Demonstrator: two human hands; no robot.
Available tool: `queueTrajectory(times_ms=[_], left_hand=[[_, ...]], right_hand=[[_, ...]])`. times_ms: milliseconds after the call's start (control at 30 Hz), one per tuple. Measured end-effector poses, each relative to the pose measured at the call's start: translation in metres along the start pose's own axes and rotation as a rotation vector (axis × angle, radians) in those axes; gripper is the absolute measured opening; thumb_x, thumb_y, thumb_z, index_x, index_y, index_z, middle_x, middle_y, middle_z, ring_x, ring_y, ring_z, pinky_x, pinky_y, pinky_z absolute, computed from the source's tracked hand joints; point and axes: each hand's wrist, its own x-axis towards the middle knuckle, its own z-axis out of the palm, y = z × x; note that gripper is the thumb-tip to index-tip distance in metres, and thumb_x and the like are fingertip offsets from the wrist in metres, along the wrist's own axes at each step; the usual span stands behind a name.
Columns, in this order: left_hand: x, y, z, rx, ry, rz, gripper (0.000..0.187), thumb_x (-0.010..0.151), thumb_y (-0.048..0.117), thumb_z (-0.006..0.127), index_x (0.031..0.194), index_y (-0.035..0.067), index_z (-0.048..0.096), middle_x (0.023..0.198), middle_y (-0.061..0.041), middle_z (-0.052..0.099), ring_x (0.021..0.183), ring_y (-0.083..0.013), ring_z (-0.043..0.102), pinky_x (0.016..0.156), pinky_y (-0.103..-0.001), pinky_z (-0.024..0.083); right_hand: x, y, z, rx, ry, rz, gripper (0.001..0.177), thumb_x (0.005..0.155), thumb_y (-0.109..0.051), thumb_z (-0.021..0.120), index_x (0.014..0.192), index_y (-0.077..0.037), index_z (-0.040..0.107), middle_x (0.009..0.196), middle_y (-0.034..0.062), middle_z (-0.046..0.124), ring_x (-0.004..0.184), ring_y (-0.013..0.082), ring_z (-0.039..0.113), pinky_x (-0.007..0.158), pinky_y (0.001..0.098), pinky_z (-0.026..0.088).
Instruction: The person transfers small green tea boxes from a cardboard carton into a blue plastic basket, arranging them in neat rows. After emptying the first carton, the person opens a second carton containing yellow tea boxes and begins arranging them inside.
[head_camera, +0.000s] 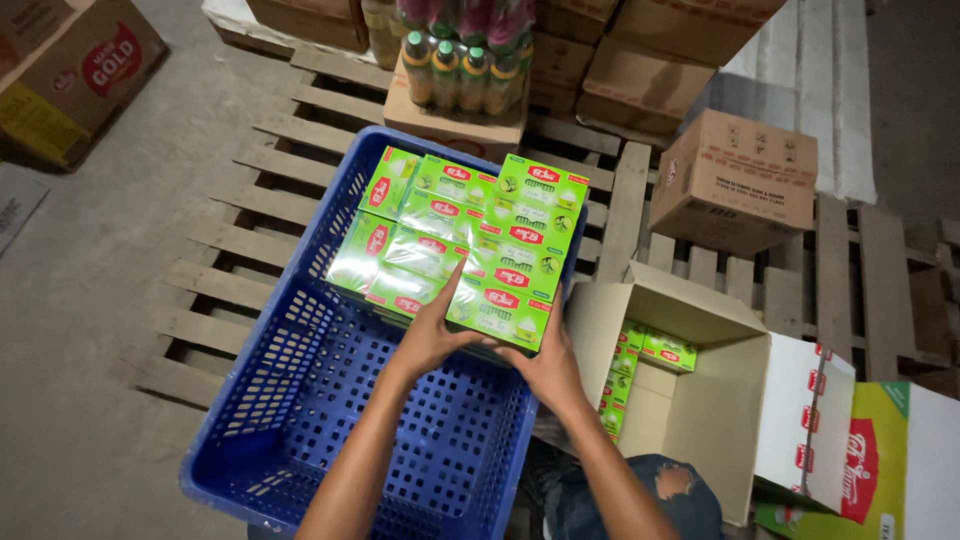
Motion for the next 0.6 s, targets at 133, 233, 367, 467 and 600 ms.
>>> queueTrajectory(times_ms=[133,233,367,467,600], left_hand=[[0.003,-0.008,0.004,0.038,0.0,-0.012,0.131,0.068,0.016,0.103,0.177,0.024,0.031,0.167,-0.027,0.052,0.16,-0.0431,0.042,0.134,-0.054,0.036],[0.001,-0.009,0.006,0.032,-0.013,-0.015,0.129,0.07,0.015,0.102,0.177,0.024,0.031,0.165,-0.029,0.053,0.159,-0.045,0.043,0.134,-0.056,0.037],[0.002,0.0,-0.001,0.077,-0.004,-0.019,0.129,0.071,0.016,0.101,0.177,0.025,0.03,0.163,-0.028,0.056,0.157,-0.045,0.046,0.132,-0.056,0.039],[0.003,0.002,-0.002,0.126,-0.013,-0.016,0.129,0.071,0.018,0.102,0.178,0.026,0.029,0.161,-0.028,0.058,0.154,-0.0467,0.048,0.13,-0.057,0.041],[0.001,0.026,-0.01,0.217,-0.046,-0.003,0.132,0.069,0.019,0.103,0.178,0.026,0.029,0.159,-0.028,0.06,0.151,-0.0473,0.052,0.128,-0.058,0.043]], right_hand=[[0.002,0.015,0.0,-0.055,-0.011,-0.035,0.149,0.07,-0.02,0.103,0.179,-0.004,0.003,0.171,0.0347,0.039,0.156,0.0547,0.041,0.128,0.0602,0.041],[-0.004,0.031,0.008,-0.05,0.047,-0.09,0.155,0.062,-0.016,0.107,0.178,-0.002,0.004,0.166,0.0382,0.043,0.152,0.0585,0.044,0.126,0.0615,0.043],[-0.005,0.033,0.013,-0.077,0.096,-0.116,0.154,0.061,-0.008,0.105,0.178,-0.004,0.004,0.16,0.0419,0.046,0.148,0.0633,0.045,0.125,0.0686,0.041],[-0.003,0.041,0.015,-0.091,0.093,-0.102,0.151,0.065,-0.007,0.104,0.179,-0.004,0.004,0.16,0.0434,0.046,0.147,0.0672,0.044,0.128,0.0712,0.034],[-0.004,0.036,0.014,-0.122,0.081,-0.096,0.147,0.067,-0.007,0.102,0.178,-0.004,0.005,0.158,0.0474,0.045,0.143,0.0719,0.043,0.127,0.0754,0.033]])
